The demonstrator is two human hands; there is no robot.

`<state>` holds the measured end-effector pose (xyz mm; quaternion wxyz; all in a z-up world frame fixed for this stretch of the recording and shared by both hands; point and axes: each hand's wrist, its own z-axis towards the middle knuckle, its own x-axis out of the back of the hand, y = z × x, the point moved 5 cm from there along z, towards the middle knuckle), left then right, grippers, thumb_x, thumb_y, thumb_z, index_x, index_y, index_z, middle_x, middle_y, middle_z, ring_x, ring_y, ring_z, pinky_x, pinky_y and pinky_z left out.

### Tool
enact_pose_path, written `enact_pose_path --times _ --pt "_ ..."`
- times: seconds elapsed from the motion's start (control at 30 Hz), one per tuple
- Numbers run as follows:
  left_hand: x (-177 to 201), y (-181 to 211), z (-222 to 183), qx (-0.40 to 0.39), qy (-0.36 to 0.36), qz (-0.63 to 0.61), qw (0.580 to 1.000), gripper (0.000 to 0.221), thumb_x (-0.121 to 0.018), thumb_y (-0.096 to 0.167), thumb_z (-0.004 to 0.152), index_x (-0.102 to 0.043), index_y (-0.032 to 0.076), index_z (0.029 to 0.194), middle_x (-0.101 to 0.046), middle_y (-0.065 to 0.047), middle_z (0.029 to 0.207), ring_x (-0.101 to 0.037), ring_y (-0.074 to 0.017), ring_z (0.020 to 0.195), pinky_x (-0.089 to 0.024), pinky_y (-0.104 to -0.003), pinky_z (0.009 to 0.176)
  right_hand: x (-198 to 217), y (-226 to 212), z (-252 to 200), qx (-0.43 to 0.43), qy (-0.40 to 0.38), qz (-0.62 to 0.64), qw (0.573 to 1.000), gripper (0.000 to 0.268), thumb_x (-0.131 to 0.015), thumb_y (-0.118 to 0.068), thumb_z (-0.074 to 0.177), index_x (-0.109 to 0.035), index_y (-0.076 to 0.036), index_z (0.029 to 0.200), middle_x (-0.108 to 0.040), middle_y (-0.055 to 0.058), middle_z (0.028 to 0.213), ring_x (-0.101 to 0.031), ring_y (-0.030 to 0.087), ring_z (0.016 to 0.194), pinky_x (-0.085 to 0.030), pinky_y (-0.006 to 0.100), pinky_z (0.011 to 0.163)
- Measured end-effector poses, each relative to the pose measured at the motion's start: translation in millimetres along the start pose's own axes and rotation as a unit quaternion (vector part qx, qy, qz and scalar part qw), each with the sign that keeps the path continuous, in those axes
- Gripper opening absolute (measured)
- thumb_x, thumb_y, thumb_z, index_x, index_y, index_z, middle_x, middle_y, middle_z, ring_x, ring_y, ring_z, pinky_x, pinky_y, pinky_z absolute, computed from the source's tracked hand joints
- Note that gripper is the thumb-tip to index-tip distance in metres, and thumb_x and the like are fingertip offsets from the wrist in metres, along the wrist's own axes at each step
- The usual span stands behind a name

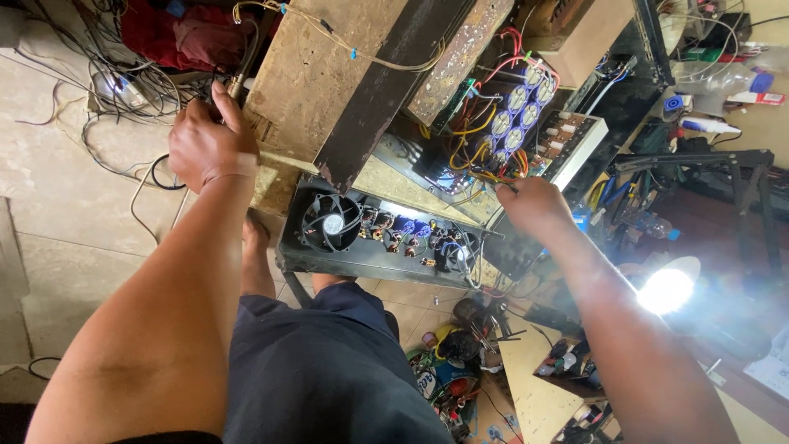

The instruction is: Soldering wires to electronic components and assembling an amplifier chassis on a workbench.

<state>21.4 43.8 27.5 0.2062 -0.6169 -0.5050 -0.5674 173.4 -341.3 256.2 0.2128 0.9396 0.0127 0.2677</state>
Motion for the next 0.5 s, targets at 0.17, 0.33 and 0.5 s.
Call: enact_pose_path --times 0.17,0.33,0.5 --pt "3 0 -5 -0.006 0.008 0.004 1.000 0.061 -0.040 0.062 0.109 -0.064 0.017 0.075 -0.067 -0.007 0.075 -0.068 -0.0343 0.070 -0.049 -0.050 0.053 -11 19 7 -0.007 0.036 0.050 0.998 0.045 -0.048 -0.047 0.104 -0.054 -0.009 0.081 -0.051 0.008 0.077 -0.048 0.024 0.070 -0.034 0.041 0.064" --pt "4 4 -4 -0.031 0.011 0.054 0.998 0.062 -0.038 0.063 0.111 -0.066 0.019 0.078 -0.065 -0.005 0.077 -0.072 -0.0298 0.072 -0.057 -0.044 0.058 -20 48 -8 0.076 0.091 -0.192 0.974 0.071 -0.036 -0.061 0.102 -0.078 -0.004 0.107 -0.077 0.021 0.114 -0.070 0.038 0.117 -0.054 0.050 0.101" --pt "19 11 -3 0.029 -0.073 0.001 0.997 0.067 -0.029 0.063 0.109 -0.069 0.013 0.087 -0.069 -0.010 0.082 -0.065 -0.0333 0.077 -0.047 -0.047 0.052 17 71 -60 -0.033 0.099 -0.187 0.977 0.074 -0.036 -0.069 0.097 -0.063 -0.018 0.143 -0.062 0.007 0.146 -0.061 0.034 0.131 -0.051 0.046 0.104"
